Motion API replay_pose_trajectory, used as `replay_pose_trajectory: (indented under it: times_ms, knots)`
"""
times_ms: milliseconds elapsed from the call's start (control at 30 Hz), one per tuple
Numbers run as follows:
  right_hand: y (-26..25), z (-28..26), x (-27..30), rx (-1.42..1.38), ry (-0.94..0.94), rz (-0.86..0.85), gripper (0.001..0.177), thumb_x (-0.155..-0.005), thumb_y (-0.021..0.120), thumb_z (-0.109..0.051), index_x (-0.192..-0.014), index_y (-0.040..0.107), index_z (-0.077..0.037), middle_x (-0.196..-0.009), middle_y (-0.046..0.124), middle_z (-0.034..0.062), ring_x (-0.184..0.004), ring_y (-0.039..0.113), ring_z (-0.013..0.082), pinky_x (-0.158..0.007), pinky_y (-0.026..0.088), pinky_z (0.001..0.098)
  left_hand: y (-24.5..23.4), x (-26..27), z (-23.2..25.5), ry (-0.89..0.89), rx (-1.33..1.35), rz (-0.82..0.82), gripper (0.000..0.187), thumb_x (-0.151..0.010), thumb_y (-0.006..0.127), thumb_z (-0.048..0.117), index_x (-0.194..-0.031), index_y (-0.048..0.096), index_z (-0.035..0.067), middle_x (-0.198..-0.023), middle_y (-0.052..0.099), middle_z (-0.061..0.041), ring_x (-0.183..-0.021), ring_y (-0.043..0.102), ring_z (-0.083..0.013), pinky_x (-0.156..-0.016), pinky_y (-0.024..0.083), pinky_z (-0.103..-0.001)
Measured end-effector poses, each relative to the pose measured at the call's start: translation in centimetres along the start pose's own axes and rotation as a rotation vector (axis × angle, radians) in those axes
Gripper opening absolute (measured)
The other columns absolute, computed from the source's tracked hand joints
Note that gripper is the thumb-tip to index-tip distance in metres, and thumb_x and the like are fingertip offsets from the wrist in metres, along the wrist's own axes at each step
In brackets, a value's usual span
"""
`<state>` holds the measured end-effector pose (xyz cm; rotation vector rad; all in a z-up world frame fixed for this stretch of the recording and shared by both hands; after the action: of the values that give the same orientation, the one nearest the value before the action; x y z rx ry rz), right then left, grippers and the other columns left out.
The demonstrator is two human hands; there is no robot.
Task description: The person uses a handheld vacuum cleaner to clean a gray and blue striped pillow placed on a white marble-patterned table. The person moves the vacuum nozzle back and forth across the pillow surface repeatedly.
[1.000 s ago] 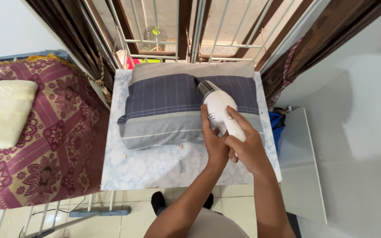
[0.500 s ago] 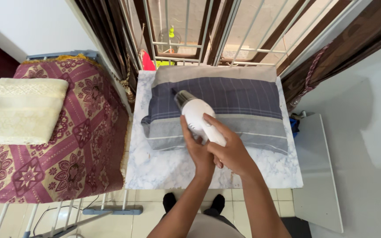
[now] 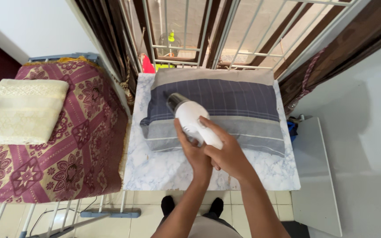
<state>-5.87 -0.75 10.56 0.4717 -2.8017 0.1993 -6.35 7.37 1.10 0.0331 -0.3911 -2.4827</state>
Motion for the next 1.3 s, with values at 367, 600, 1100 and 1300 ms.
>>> replay_pose_trajectory:
  times_ms: [367,600,1100,1300]
  knots:
    - [-9.8,1.6,6.3,0.004,-0.015,0.429,0.072,-0.081,0.056,0.002,-0.15,0.055,-0.018,-0.062,0.058,0.0069,-0.039,0.045,0.0091,-0.038,0.04,0.0278,9.9,7.3,-2.1,-0.104,0.09,-0.413,0.109,-0.074,0.07,-0.012,-0.163,0.015,0.016,-0.162,0.032,-0.018,-0.139,0.051,-0.0338,-0.108,0.053,-0.04]
    - [-14.1,4.0,8.6,-0.062,-0.042,0.464,0.072,-0.08,0.054,0.003,-0.149,0.054,-0.015,-0.065,0.059,0.005,-0.039,0.045,0.0085,-0.036,0.039,0.0273,13.2,10.5,-2.9,-0.174,0.078,-0.458,0.104,-0.074,0.065,-0.012,-0.163,0.017,0.016,-0.164,0.03,-0.015,-0.139,0.051,-0.0335,-0.109,0.055,-0.042]
    - [-10.6,3.4,9.4,-0.146,-0.052,0.265,0.078,-0.075,0.052,0.005,-0.152,0.051,-0.009,-0.064,0.062,0.0097,-0.036,0.046,0.0096,-0.035,0.042,0.0286,8.7,10.4,-0.9,-0.026,-0.046,-0.319,0.099,-0.082,0.069,-0.009,-0.163,0.018,0.015,-0.165,0.031,-0.017,-0.142,0.05,-0.0287,-0.113,0.051,-0.041]
    - [-3.6,3.3,8.2,-0.126,-0.062,0.186,0.078,-0.074,0.051,0.006,-0.151,0.052,-0.01,-0.071,0.066,0.0121,-0.038,0.049,0.0093,-0.036,0.043,0.0278,2.0,8.0,0.0,0.077,-0.12,-0.257,0.107,-0.08,0.075,-0.01,-0.165,0.016,0.016,-0.164,0.031,-0.018,-0.144,0.045,-0.037,-0.112,0.048,-0.043]
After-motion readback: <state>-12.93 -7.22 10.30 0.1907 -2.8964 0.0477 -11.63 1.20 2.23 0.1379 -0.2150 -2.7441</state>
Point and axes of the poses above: each hand's wrist, its own x-axis away from the middle knuckle, its own y-axis out of the palm, z = x × y, the point moved 3 cm from there along -x, towards the middle knuckle
